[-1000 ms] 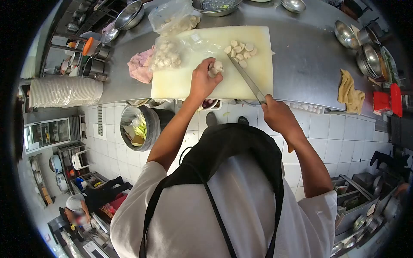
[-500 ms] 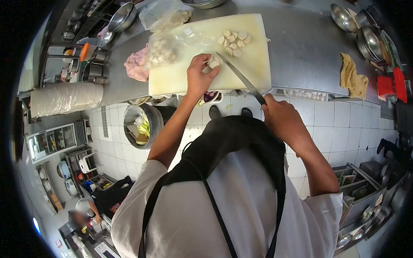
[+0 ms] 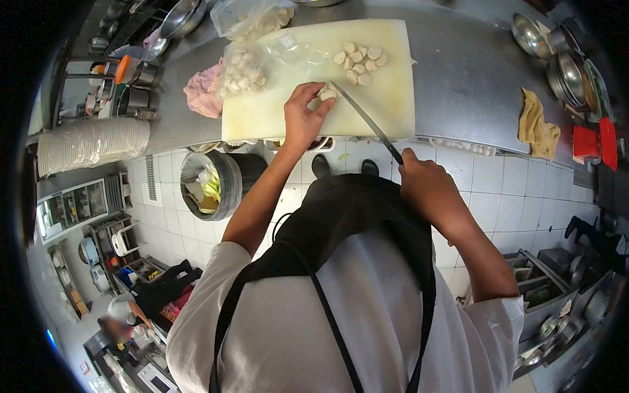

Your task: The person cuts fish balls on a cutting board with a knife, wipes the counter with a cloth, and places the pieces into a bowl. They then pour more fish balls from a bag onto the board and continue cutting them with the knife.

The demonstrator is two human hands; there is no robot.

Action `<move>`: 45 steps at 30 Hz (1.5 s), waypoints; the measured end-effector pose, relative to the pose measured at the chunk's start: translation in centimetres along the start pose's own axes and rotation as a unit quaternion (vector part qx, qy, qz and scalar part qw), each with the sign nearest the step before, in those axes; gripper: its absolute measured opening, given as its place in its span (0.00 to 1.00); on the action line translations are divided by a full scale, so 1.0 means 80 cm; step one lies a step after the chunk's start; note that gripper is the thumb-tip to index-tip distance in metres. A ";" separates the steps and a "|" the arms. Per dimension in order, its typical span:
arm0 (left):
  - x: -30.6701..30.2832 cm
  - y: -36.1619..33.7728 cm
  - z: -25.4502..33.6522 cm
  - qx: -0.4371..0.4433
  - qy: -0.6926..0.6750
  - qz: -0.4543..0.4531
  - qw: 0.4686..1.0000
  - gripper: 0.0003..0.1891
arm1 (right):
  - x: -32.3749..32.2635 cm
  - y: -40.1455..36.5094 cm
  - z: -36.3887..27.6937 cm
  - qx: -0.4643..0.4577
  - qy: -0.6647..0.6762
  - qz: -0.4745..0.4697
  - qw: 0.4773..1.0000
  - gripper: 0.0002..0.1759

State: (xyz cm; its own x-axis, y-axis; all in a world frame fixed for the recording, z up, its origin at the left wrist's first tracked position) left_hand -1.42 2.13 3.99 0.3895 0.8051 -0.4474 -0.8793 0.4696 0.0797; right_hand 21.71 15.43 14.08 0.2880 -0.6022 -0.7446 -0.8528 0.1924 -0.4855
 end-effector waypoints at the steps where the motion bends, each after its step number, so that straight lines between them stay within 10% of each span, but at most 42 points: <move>1: 0.000 0.000 0.000 0.002 0.001 0.001 1.000 0.19 | -0.002 0.001 -0.003 0.003 0.002 -0.006 1.000 0.12; 45: -0.006 0.008 -0.020 0.070 0.046 0.019 0.996 0.25 | -0.003 0.044 0.007 -0.005 0.192 0.021 0.981 0.15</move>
State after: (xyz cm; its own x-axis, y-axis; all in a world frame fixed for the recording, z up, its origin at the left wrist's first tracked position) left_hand -2.57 1.47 2.81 0.3250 0.7893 -0.5209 -0.8432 0.4913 0.2183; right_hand 18.91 16.67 12.28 0.0692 -0.8413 -0.5361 -0.8656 0.2165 -0.4515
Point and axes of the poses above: each hand's wrist, its own y-axis towards the middle knuckle, its own x-axis out of the palm, z = x × y, the point moved 3 cm from there along y, towards the middle knuckle, and after that the axes turned 13 degrees about -x, right-handed, at the moved point
